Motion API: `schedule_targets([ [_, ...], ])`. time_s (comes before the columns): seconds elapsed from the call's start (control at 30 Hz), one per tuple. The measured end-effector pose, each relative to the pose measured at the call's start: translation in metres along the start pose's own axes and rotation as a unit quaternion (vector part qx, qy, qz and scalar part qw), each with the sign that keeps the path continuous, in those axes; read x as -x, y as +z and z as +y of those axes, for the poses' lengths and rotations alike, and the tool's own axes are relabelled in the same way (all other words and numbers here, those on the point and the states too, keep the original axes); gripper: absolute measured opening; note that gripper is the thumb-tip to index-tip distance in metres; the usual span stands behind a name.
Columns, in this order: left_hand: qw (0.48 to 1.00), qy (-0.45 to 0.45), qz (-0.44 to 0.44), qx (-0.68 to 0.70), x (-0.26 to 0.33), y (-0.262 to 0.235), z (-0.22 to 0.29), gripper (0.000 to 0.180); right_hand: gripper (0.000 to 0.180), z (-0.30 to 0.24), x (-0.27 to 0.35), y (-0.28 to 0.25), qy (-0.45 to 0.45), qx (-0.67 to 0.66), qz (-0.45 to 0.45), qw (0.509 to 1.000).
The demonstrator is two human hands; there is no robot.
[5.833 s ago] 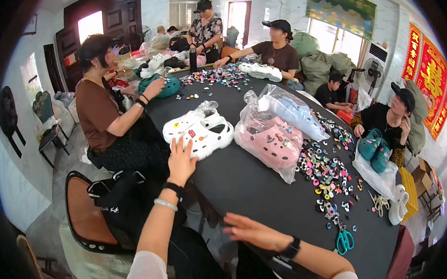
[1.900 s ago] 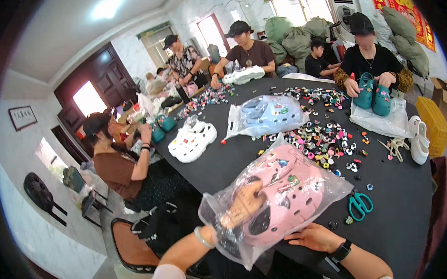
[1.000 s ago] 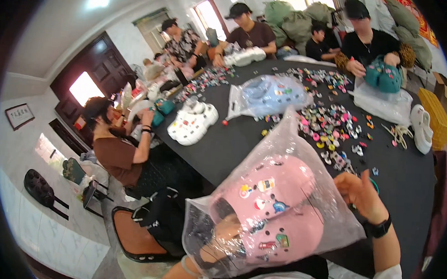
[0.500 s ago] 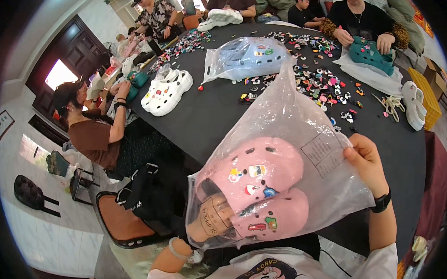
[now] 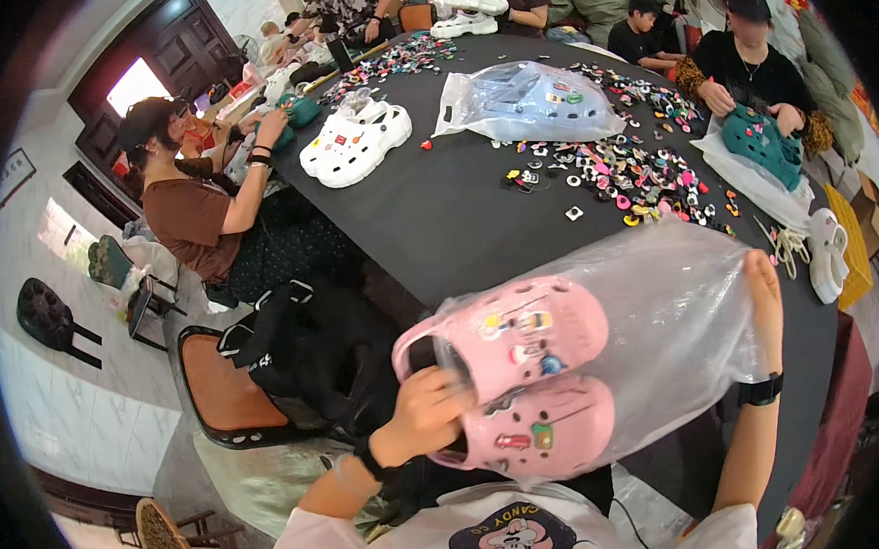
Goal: Decorating rubber clogs with various decorative charms.
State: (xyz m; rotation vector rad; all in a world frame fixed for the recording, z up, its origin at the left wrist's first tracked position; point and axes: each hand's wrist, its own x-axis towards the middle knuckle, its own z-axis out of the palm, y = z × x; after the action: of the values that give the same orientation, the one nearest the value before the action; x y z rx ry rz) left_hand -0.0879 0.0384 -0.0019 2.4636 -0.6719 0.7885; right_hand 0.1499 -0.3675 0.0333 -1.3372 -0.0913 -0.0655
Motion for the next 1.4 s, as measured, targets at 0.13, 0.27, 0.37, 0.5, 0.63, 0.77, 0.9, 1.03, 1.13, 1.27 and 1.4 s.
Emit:
schedule_targets([
  [0.13, 0.996, -0.071, 0.023, -0.039, 0.017, -0.038, 0.006, 0.028, 0.045, -0.039, -0.007, -0.048, 0.082, -0.132, 0.182, 0.971],
  [0.27, 0.987, -0.144, 0.06, -0.047, 0.032, -0.056, -0.02, 0.026, 0.044, -0.035, -0.005, -0.055, 0.066, -0.126, 0.181, 0.973],
  [0.37, 0.989, -0.132, 0.05, -0.048, 0.016, -0.059, -0.05, 0.027, 0.044, -0.048, -0.003, -0.063, 0.039, -0.119, 0.186, 0.975],
  [0.5, 0.993, -0.107, 0.003, 0.041, -0.045, -0.045, -0.085, 0.031, 0.043, -0.063, -0.002, -0.075, -0.003, -0.114, 0.195, 0.974],
  [0.63, 0.986, 0.0, -0.102, 0.13, -0.116, -0.029, -0.099, 0.035, 0.043, -0.076, 0.009, -0.088, -0.044, -0.107, 0.213, 0.97],
  [0.77, 0.953, 0.113, -0.228, 0.167, -0.184, -0.013, -0.095, 0.033, 0.042, -0.088, 0.022, -0.103, -0.078, -0.093, 0.234, 0.965],
  [0.9, 0.905, 0.121, -0.332, 0.238, -0.22, 0.015, -0.094, 0.031, 0.041, -0.086, 0.036, -0.114, -0.098, -0.086, 0.255, 0.958],
  [1.03, 0.934, 0.125, -0.306, 0.134, -0.231, 0.02, -0.102, 0.029, 0.041, -0.074, 0.048, -0.114, -0.106, -0.087, 0.27, 0.953],
  [1.13, 0.941, 0.13, -0.302, 0.078, -0.224, 0.01, -0.1, 0.035, 0.041, -0.064, 0.052, -0.106, -0.111, -0.092, 0.269, 0.952],
  [1.27, 0.947, -0.038, -0.224, 0.229, -0.214, -0.008, 0.013, 0.078, 0.04, -0.06, 0.066, -0.1, -0.121, -0.07, 0.284, 0.949],
  [1.4, 0.882, -0.007, -0.259, 0.394, -0.172, 0.028, 0.107, 0.123, 0.04, -0.064, 0.067, -0.077, -0.135, -0.046, 0.259, 0.955],
])
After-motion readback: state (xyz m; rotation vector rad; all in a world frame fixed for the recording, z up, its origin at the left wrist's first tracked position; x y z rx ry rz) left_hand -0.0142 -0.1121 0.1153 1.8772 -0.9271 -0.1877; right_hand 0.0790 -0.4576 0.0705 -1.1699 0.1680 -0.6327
